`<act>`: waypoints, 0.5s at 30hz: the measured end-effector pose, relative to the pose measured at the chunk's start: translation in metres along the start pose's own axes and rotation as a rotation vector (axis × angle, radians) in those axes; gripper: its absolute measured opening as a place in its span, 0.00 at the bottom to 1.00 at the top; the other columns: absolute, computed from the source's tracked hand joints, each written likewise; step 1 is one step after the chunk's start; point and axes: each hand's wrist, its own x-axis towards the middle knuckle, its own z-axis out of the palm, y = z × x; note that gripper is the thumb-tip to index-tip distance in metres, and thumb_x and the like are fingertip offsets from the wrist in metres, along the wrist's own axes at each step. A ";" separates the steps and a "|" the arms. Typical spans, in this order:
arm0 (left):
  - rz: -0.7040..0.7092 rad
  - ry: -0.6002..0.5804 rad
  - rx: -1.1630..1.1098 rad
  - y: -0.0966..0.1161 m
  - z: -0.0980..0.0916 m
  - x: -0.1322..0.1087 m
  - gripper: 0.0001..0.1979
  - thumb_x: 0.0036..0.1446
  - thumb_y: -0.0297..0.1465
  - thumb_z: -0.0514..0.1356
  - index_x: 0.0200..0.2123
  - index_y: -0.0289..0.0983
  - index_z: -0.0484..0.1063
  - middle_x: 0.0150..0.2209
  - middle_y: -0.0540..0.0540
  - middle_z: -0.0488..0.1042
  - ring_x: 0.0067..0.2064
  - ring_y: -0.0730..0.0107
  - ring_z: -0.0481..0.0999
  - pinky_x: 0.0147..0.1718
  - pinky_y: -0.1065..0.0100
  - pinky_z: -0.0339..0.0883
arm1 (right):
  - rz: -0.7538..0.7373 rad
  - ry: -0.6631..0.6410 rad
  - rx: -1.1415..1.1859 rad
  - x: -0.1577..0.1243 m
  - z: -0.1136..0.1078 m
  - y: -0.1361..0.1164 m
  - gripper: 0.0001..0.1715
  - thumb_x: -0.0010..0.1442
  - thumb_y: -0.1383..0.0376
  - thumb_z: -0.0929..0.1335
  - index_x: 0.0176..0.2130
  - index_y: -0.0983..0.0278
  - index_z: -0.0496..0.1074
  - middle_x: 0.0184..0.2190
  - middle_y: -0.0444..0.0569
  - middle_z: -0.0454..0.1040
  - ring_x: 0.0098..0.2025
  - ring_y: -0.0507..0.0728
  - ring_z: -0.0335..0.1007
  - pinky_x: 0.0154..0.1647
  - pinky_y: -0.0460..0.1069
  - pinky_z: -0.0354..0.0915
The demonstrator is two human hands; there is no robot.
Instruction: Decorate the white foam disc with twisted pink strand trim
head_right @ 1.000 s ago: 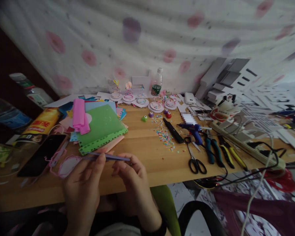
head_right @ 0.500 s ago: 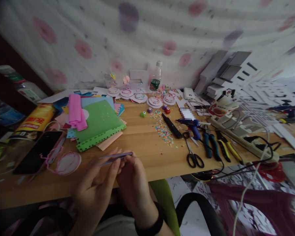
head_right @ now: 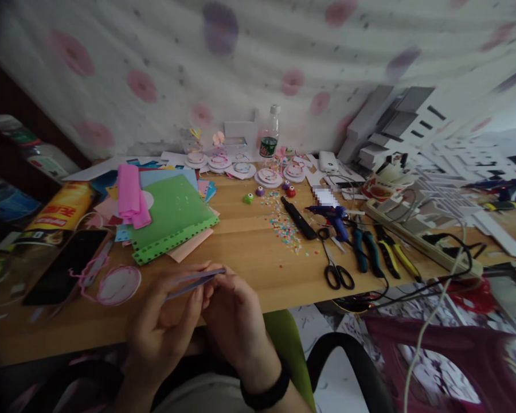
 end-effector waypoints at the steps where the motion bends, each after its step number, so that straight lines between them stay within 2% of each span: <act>1: 0.007 -0.008 -0.001 0.000 -0.001 0.000 0.15 0.60 0.19 0.60 0.48 0.37 0.74 0.48 0.46 0.79 0.51 0.69 0.78 0.52 0.67 0.73 | 0.011 0.001 -0.002 0.000 0.000 0.000 0.07 0.47 0.65 0.79 0.27 0.66 0.80 0.23 0.39 0.73 0.27 0.47 0.66 0.32 0.42 0.66; 5: -0.016 -0.001 -0.012 -0.003 0.001 -0.003 0.14 0.59 0.20 0.63 0.48 0.38 0.75 0.48 0.47 0.80 0.50 0.68 0.79 0.50 0.67 0.74 | 0.045 0.022 0.007 -0.001 -0.001 0.000 0.10 0.46 0.65 0.79 0.29 0.66 0.80 0.23 0.39 0.74 0.27 0.47 0.67 0.32 0.42 0.66; 10: -0.119 0.083 -0.087 -0.008 0.007 -0.009 0.14 0.59 0.20 0.65 0.46 0.40 0.75 0.45 0.48 0.80 0.48 0.66 0.80 0.49 0.64 0.75 | 0.052 0.045 0.020 -0.001 -0.006 0.003 0.09 0.47 0.66 0.79 0.31 0.64 0.80 0.27 0.39 0.76 0.28 0.48 0.68 0.33 0.43 0.66; 15: -0.068 0.054 -0.071 -0.009 0.005 -0.006 0.13 0.59 0.20 0.64 0.45 0.42 0.76 0.43 0.48 0.80 0.47 0.65 0.79 0.47 0.63 0.76 | -0.002 0.006 -0.081 -0.002 -0.007 0.001 0.06 0.52 0.64 0.76 0.32 0.63 0.79 0.27 0.41 0.75 0.29 0.51 0.68 0.33 0.45 0.66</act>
